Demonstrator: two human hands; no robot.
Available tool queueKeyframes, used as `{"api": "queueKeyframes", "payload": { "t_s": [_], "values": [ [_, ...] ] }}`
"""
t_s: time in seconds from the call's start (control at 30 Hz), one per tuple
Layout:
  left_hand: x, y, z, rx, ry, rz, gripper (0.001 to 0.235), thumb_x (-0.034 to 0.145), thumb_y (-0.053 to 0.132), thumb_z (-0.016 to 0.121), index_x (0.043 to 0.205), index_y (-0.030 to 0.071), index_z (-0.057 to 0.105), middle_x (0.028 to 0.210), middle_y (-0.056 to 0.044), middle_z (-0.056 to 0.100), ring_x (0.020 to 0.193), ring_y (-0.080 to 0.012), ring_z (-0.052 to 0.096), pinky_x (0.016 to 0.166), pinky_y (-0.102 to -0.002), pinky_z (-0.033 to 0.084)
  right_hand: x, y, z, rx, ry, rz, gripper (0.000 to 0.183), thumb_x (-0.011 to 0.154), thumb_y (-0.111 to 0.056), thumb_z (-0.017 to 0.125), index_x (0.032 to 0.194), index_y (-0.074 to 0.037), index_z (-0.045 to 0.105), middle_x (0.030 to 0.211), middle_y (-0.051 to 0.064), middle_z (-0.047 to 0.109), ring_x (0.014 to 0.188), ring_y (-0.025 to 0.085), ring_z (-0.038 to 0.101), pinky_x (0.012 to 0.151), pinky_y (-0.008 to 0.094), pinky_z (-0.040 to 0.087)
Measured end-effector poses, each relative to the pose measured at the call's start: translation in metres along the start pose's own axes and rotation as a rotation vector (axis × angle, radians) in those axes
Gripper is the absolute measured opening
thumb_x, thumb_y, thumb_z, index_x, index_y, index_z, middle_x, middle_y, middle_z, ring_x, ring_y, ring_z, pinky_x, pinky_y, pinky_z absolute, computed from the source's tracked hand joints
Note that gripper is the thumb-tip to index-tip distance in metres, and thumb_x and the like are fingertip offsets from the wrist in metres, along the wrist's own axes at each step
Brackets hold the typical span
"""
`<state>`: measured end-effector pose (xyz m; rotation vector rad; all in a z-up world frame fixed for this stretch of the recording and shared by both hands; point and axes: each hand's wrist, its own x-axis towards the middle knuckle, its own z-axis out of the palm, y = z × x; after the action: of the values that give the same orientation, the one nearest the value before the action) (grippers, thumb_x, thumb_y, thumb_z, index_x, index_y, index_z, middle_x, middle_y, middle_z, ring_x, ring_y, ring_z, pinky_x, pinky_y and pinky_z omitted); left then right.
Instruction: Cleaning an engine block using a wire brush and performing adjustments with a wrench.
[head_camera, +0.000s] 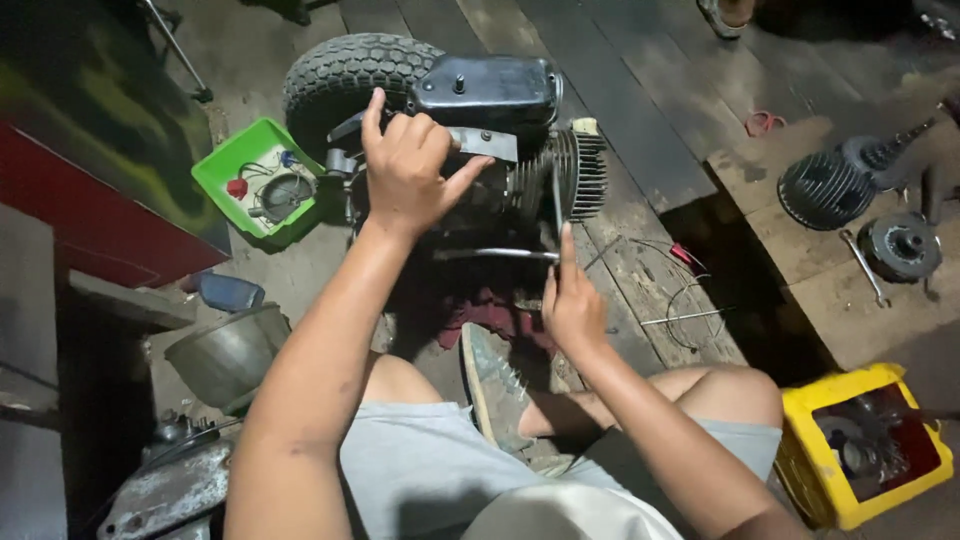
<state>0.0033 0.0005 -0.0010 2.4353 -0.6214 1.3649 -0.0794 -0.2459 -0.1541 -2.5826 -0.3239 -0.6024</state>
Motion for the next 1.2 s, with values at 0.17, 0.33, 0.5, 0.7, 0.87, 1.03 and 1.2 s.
{"api": "queueKeyframes", "payload": {
  "t_s": [0.17, 0.33, 0.5, 0.7, 0.87, 1.03, 1.2],
  "values": [
    [0.001, 0.001, -0.004, -0.009, -0.008, 0.001, 0.035, 0.09, 0.034, 0.09, 0.088, 0.009, 0.067, 0.084, -0.005, 0.06, 0.077, -0.025, 0.055, 0.12, -0.059, 0.029, 0.003, -0.008, -0.028, -0.101, -0.05, 0.0, 0.078, 0.097, -0.009, 0.058, 0.166, -0.01, 0.021, 0.08, 0.016, 0.07, 0.05, 0.029, 0.06, 0.04, 0.043, 0.045],
    [-0.001, 0.0, 0.0, -0.027, 0.009, 0.006, 0.034, 0.091, 0.037, 0.089, 0.087, 0.011, 0.068, 0.082, -0.003, 0.061, 0.076, -0.0239, 0.054, 0.12, -0.057, 0.028, -0.045, 0.012, -0.041, -0.212, -0.277, -0.052, 0.078, 0.094, -0.012, 0.051, 0.165, -0.01, 0.021, 0.085, 0.017, 0.067, 0.056, 0.033, 0.064, 0.047, 0.048, 0.054],
    [-0.002, -0.002, 0.003, -0.038, 0.0, 0.003, 0.036, 0.091, 0.035, 0.091, 0.086, 0.01, 0.066, 0.083, -0.003, 0.06, 0.078, -0.0235, 0.053, 0.121, -0.058, 0.027, -0.02, 0.019, -0.081, -0.175, -0.376, -0.044, 0.06, 0.104, -0.022, 0.054, 0.16, -0.015, 0.034, 0.09, 0.009, 0.077, 0.054, 0.018, 0.066, 0.037, 0.027, 0.05],
    [-0.001, -0.002, 0.001, -0.045, 0.012, 0.013, 0.036, 0.091, 0.036, 0.092, 0.087, 0.01, 0.066, 0.083, -0.003, 0.059, 0.076, -0.0243, 0.053, 0.121, -0.058, 0.028, 0.043, 0.026, -0.113, -0.195, -0.159, -0.219, 0.069, 0.099, -0.009, 0.062, 0.163, -0.012, 0.039, 0.087, 0.016, 0.07, 0.059, 0.029, 0.062, 0.054, 0.042, 0.052],
    [-0.001, -0.001, 0.001, -0.046, 0.014, 0.002, 0.037, 0.09, 0.037, 0.092, 0.087, 0.009, 0.067, 0.084, -0.004, 0.06, 0.077, -0.0244, 0.054, 0.12, -0.059, 0.026, 0.007, 0.05, -0.076, -0.117, -0.274, -0.227, 0.075, 0.096, -0.008, 0.056, 0.165, -0.015, 0.028, 0.09, 0.015, 0.067, 0.063, 0.031, 0.063, 0.056, 0.045, 0.053],
    [0.0, -0.005, 0.004, -0.049, 0.018, 0.013, 0.037, 0.091, 0.038, 0.091, 0.086, 0.01, 0.066, 0.082, -0.003, 0.06, 0.075, -0.0235, 0.054, 0.121, -0.06, 0.026, 0.018, 0.049, -0.101, -0.244, -0.351, -0.22, 0.08, 0.09, -0.014, 0.061, 0.165, -0.023, 0.032, 0.082, 0.008, 0.064, 0.057, 0.027, 0.059, 0.052, 0.043, 0.05],
    [-0.004, -0.003, 0.003, -0.038, 0.01, 0.012, 0.039, 0.093, 0.04, 0.09, 0.088, 0.009, 0.066, 0.085, -0.004, 0.06, 0.078, -0.0251, 0.054, 0.121, -0.058, 0.026, 0.078, 0.048, -0.133, -0.35, -0.391, -0.275, 0.072, 0.097, -0.019, 0.064, 0.164, -0.027, 0.039, 0.081, 0.011, 0.067, 0.053, 0.028, 0.06, 0.048, 0.043, 0.049]
  ]
}}
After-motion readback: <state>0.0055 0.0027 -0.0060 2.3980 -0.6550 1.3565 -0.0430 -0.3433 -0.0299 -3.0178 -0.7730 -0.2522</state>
